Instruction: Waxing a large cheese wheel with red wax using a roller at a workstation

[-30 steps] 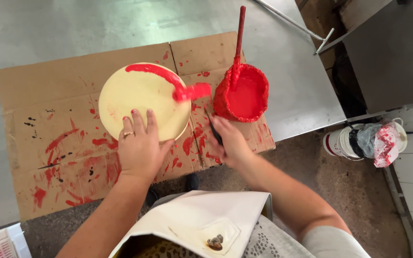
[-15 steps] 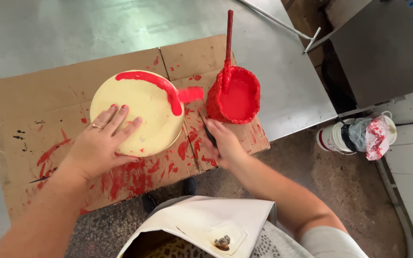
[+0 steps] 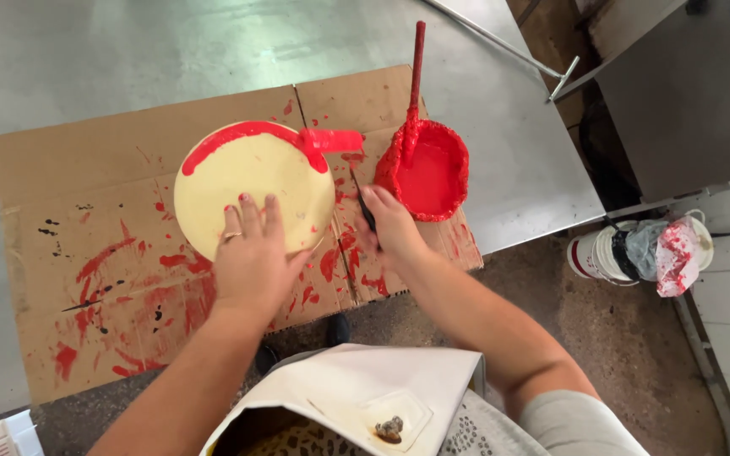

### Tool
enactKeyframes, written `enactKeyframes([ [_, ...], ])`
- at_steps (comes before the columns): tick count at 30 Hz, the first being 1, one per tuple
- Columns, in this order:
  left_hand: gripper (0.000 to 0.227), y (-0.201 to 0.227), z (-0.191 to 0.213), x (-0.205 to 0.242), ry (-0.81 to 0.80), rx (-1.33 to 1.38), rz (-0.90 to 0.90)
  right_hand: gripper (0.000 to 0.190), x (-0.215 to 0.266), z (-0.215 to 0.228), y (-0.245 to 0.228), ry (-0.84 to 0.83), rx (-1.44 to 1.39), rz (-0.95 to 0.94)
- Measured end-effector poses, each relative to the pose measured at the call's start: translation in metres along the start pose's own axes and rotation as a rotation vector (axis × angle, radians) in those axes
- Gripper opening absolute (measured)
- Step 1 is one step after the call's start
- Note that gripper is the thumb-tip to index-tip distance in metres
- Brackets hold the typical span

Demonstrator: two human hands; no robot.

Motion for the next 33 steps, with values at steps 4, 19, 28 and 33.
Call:
enactKeyframes([
  [4,0.097,-0.04,-0.005,0.019,0.127,-0.016,-0.112,0.019,0.056,0.014,0.023,0.027,0.042,0.005],
  [19,0.09,-0.109,-0.016,-0.014,0.315,0.048,-0.631,0.022,0.045,0.02,0.043,0.026,-0.109,0.053],
  [28,0.099,0.002,-0.028,0.007,0.075,-0.012,-0.069,0.023,0.064,0.03,0.053,0.056,-0.063,-0.042],
  [33,0.102,-0.004,-0.027,0.011,0.418,-0.027,-0.163,0.023,0.018,0.003,0.012,0.017,-0.029,0.032],
])
Point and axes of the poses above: each hand's wrist, its own x-axis away from the middle knuckle, its own z-axis out of the back of the hand, y = z × x, the point moved 1 cm from there along -x, towards the middle knuckle, and after that the axes turned 4 degrees about z, right-handed, at the moved point
